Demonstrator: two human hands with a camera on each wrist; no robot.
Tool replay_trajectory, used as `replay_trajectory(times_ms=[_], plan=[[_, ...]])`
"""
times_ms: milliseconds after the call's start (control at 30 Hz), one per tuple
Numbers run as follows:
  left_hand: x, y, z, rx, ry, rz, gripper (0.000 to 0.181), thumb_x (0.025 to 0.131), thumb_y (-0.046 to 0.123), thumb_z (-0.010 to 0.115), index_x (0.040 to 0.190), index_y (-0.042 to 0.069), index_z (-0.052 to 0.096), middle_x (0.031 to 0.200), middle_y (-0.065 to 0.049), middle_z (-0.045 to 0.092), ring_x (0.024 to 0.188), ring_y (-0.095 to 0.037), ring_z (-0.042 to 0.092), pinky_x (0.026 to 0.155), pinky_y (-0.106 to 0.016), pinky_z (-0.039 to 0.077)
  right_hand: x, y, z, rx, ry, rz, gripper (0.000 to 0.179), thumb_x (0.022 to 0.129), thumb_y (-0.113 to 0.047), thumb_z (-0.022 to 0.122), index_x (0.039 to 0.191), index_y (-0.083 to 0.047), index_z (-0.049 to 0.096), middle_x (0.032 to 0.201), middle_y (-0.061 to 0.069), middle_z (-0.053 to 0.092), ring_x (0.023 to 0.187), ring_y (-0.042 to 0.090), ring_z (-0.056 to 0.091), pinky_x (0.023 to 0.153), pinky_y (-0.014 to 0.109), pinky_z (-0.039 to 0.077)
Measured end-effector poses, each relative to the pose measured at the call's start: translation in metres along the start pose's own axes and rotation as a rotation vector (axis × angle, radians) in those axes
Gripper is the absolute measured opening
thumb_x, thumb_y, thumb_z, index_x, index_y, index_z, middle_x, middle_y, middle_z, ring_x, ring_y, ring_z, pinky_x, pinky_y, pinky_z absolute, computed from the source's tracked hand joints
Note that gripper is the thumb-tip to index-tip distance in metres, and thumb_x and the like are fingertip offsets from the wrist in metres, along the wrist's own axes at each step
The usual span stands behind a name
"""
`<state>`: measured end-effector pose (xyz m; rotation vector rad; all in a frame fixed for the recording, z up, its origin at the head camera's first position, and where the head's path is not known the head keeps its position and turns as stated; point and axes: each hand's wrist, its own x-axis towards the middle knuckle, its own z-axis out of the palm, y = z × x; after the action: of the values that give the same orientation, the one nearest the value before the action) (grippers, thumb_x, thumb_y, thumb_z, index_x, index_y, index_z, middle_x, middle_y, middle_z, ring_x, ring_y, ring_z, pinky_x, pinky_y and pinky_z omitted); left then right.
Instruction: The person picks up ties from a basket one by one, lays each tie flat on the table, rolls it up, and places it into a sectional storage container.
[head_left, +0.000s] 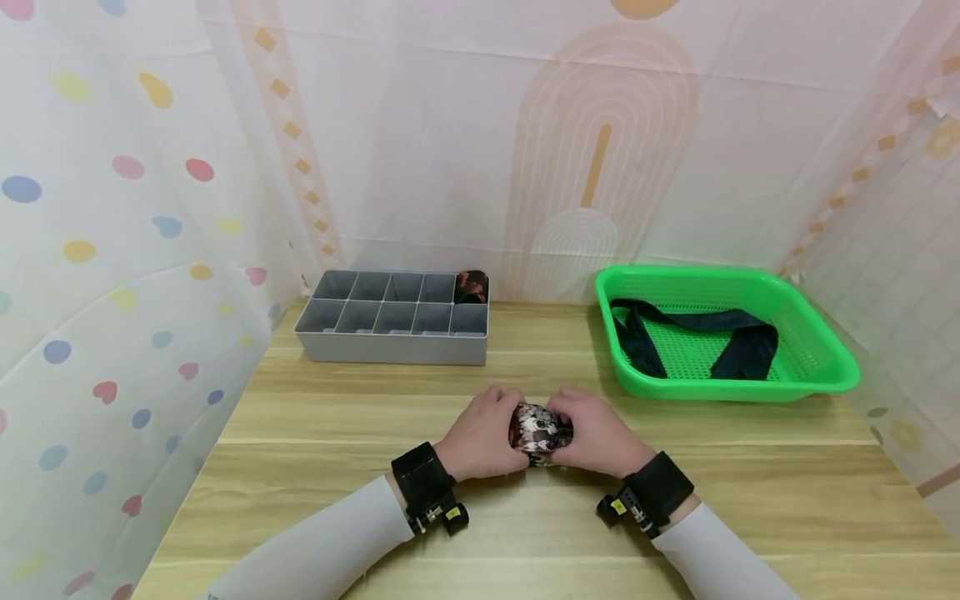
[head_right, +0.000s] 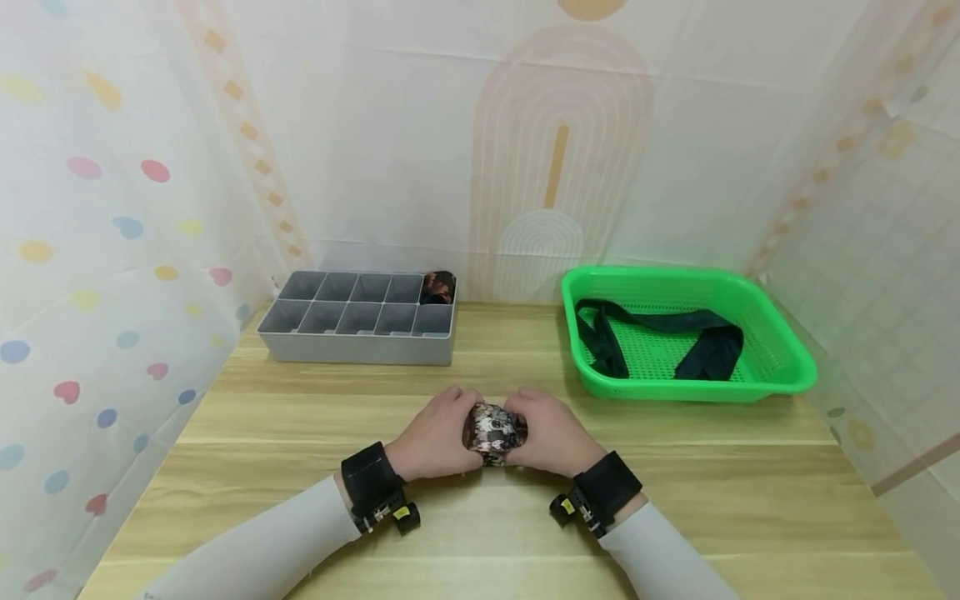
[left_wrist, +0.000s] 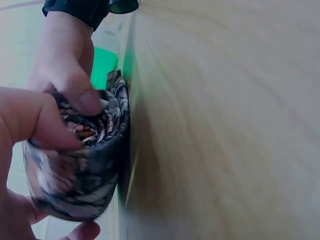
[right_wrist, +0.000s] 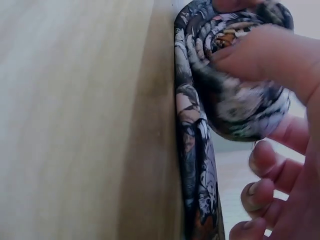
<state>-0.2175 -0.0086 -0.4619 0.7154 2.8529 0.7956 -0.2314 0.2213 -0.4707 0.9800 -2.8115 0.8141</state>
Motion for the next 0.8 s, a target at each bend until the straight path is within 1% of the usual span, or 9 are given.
replay_trajectory(times_ms=[100,233,300,400,467,500,567,667,800], plan=[[-0.0001,-0.0013,-0.0007,-0.008,-0.013,-0.001,0.067,0.073,0.034,0.086,0.131,0.013,0.059,0.112,-0.006,0.058,0.096,-0.019,0.054,0.082,-0.035,0.05,0.001,0.0017,-0.0005,-0.019,-0.014,0.017,0.042,0.061,-0.021,0.094,0.096,-0.023,0.071,0.093,-0.01,0.062,0.086,0.007,0.055,0.077,0.025,0.05],[0.0001,-0.0023,-0.0013,-0.007,-0.013,-0.003,0.064,0.077,0.035,0.086,0.131,0.013,0.061,0.113,-0.007,0.058,0.098,-0.02,0.055,0.084,-0.037,0.051,0.0013,0.0013,-0.0019,-0.021,-0.025,0.031,0.038,0.064,-0.023,0.093,0.094,-0.023,0.07,0.092,-0.009,0.064,0.085,0.009,0.057,0.077,0.026,0.051],[0.0002,-0.0027,-0.0012,-0.009,-0.009,-0.007,0.06,0.076,0.035,0.086,0.128,0.014,0.064,0.111,-0.006,0.058,0.097,-0.019,0.055,0.083,-0.036,0.05,0.0005,0.0004,-0.0018,0.004,-0.035,0.021,0.042,0.067,-0.028,0.094,0.102,-0.024,0.071,0.097,-0.01,0.068,0.089,0.009,0.061,0.081,0.028,0.054],[0.0,-0.0022,-0.0009,-0.016,0.005,-0.009,0.054,0.074,0.036,0.087,0.121,0.017,0.069,0.108,-0.003,0.056,0.093,-0.017,0.053,0.078,-0.032,0.049,-0.0014,-0.0009,-0.0014,0.089,-0.037,0.021,0.054,0.072,-0.035,0.094,0.119,-0.024,0.07,0.11,-0.01,0.072,0.099,0.009,0.066,0.089,0.032,0.056],[-0.0003,-0.0015,-0.0005,-0.022,0.014,-0.01,0.05,0.072,0.037,0.087,0.116,0.019,0.069,0.105,-0.001,0.056,0.09,-0.015,0.052,0.075,-0.03,0.047,-0.0027,-0.0019,-0.0014,0.146,-0.023,0.028,0.06,0.074,-0.037,0.094,0.126,-0.025,0.067,0.113,-0.011,0.071,0.101,0.008,0.066,0.089,0.031,0.056],[-0.0005,-0.0009,-0.0005,-0.025,0.02,-0.007,0.048,0.072,0.037,0.087,0.113,0.019,0.069,0.104,-0.001,0.056,0.088,-0.015,0.052,0.074,-0.03,0.047,-0.0033,-0.0025,-0.0016,0.169,-0.01,0.032,0.06,0.074,-0.035,0.094,0.127,-0.025,0.067,0.111,-0.01,0.07,0.098,0.008,0.065,0.087,0.03,0.056],[-0.001,-0.0001,-0.0001,-0.027,0.026,-0.002,0.046,0.072,0.038,0.087,0.11,0.019,0.068,0.102,-0.001,0.055,0.087,-0.015,0.052,0.072,-0.029,0.046,-0.0046,-0.0025,-0.0014,0.185,0.018,0.035,0.056,0.073,-0.029,0.092,0.122,-0.024,0.067,0.102,-0.009,0.067,0.09,0.008,0.062,0.079,0.027,0.053],[-0.002,0.0005,0.0008,-0.017,0.027,-0.002,0.049,0.072,0.04,0.087,0.11,0.017,0.066,0.102,-0.002,0.055,0.086,-0.015,0.052,0.072,-0.029,0.047,-0.0052,-0.0022,-0.001,0.175,0.032,0.032,0.048,0.067,-0.021,0.089,0.111,-0.026,0.068,0.087,-0.009,0.059,0.078,0.008,0.054,0.069,0.024,0.047],[-0.0028,-0.0006,0.002,-0.012,0.02,0.001,0.066,0.069,0.039,0.088,0.125,0.014,0.064,0.109,-0.005,0.058,0.091,-0.015,0.054,0.077,-0.03,0.05,-0.0035,-0.0013,-0.0008,0.16,0.006,0.04,0.043,0.063,-0.016,0.088,0.098,-0.028,0.066,0.079,-0.011,0.054,0.074,0.007,0.051,0.065,0.023,0.044]])
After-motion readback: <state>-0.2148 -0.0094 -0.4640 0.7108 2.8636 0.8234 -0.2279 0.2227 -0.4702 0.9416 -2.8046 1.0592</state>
